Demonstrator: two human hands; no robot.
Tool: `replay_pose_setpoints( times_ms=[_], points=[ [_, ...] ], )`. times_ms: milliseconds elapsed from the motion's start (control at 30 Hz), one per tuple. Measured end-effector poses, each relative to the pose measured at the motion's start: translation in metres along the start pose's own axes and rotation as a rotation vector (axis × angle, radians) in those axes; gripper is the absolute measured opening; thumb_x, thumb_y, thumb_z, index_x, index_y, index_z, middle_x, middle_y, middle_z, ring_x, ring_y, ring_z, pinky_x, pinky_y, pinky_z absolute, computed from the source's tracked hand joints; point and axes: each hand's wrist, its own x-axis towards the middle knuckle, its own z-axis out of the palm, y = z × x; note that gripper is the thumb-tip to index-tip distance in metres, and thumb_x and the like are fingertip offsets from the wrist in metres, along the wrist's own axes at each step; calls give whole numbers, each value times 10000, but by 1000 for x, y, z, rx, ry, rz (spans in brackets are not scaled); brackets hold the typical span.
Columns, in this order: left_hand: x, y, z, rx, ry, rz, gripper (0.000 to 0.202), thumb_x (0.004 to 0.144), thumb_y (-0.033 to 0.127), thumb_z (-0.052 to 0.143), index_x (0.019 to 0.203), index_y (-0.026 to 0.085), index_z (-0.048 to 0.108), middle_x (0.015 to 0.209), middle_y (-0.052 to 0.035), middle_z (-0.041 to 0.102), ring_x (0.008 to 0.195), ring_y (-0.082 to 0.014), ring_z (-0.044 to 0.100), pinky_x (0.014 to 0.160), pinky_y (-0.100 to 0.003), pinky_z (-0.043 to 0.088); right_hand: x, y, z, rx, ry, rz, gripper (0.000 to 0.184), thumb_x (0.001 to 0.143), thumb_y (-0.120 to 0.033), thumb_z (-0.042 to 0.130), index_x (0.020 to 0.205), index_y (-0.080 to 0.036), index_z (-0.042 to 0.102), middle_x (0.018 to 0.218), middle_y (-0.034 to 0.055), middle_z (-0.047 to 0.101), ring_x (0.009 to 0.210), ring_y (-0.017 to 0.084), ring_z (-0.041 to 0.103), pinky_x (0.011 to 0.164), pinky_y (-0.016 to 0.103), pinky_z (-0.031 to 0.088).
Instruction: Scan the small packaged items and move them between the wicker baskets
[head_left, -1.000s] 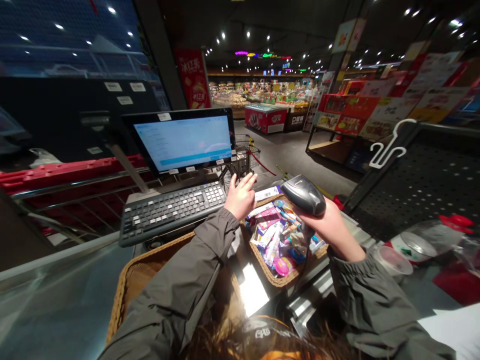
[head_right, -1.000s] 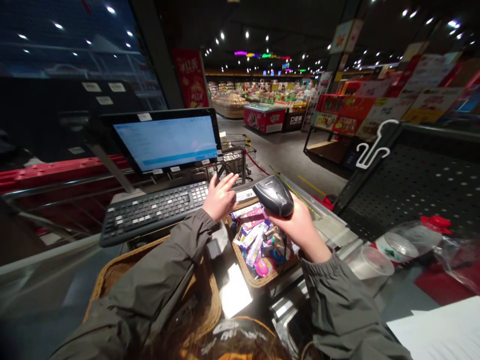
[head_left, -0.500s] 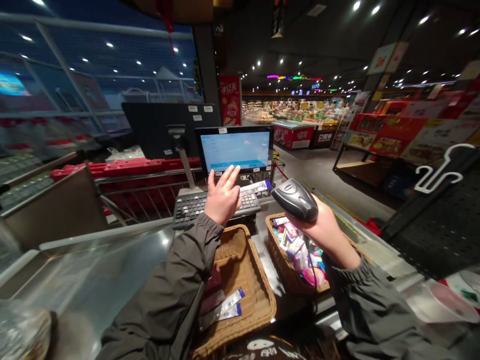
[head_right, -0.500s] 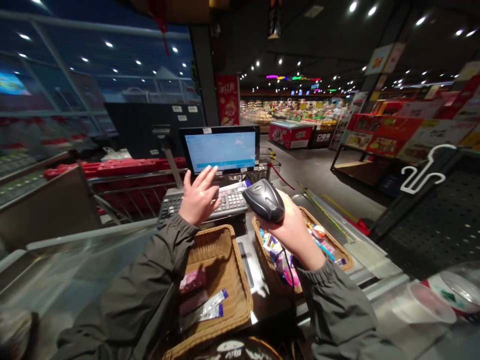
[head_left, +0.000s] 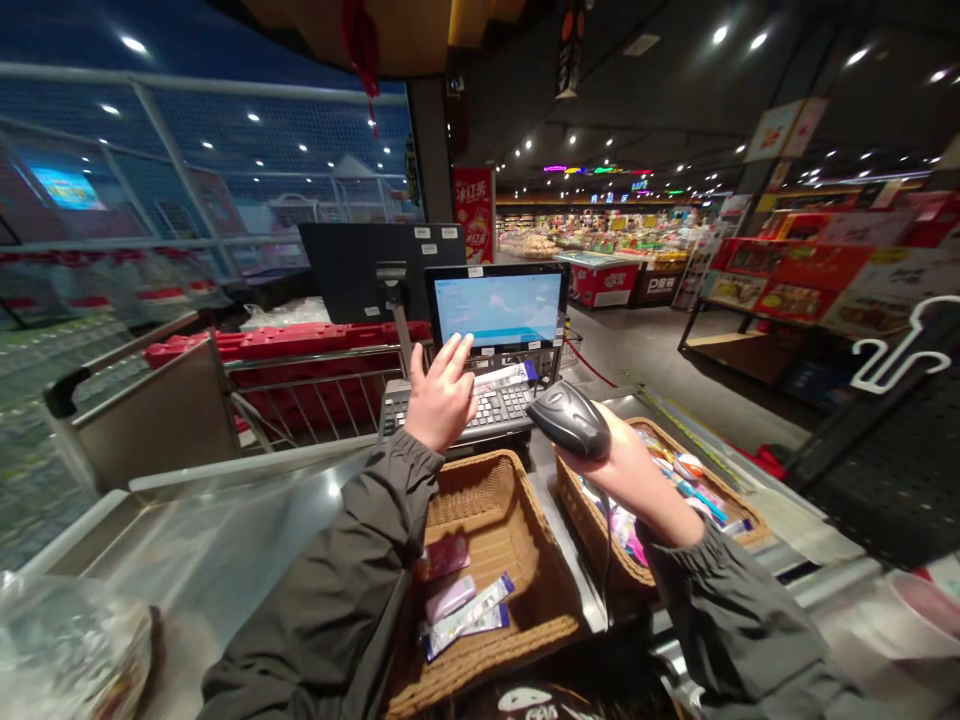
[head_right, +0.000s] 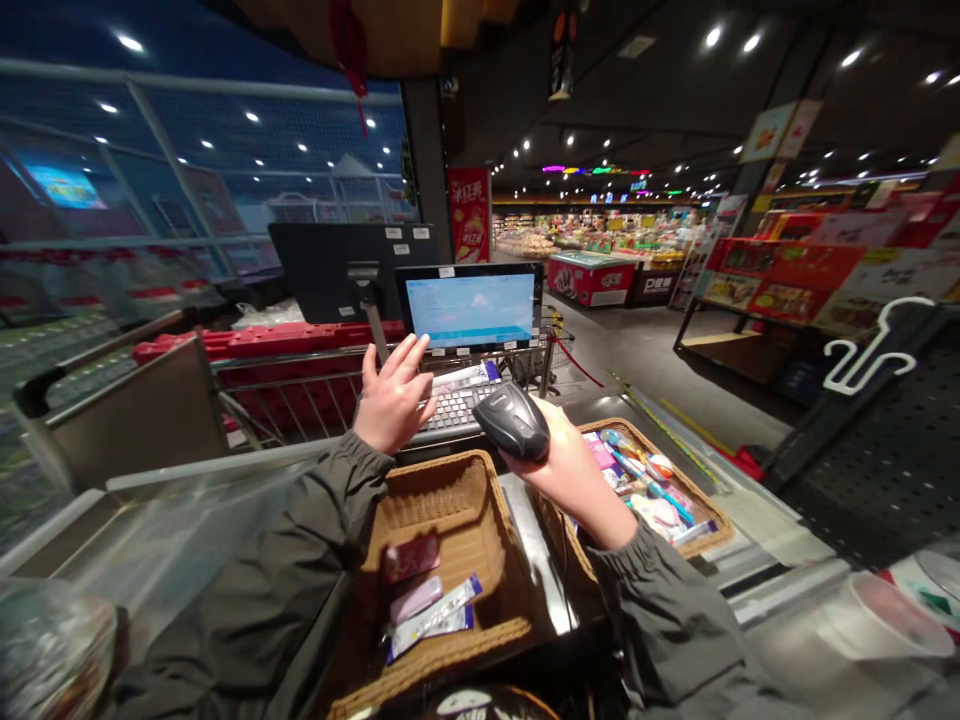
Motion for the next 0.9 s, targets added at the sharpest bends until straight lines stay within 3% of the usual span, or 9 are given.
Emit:
replay_pose_setpoints(
  times_ms=[467,900],
  points=[
    [-7,-6,-1,-21,-15,1,81,840,225,605,823,175,667,1558,-152,374,1449,-315,361,1187,-669,106,2,-7,14,0,-61,47,545,799,-315,671,1315,-181,561,1315,140,642,1218,316,606,1026,481,487],
    [-9,-5,-3,-32,-40,-23,51,795,187,620,810,177,667,1549,-156,387,1446,-320,365,1186,-677,106,0,-6,11,1,-66,22,433,808,-350,646,1204,-178,619,1207,137,689,1109,317,656,956,464,521]
  ],
)
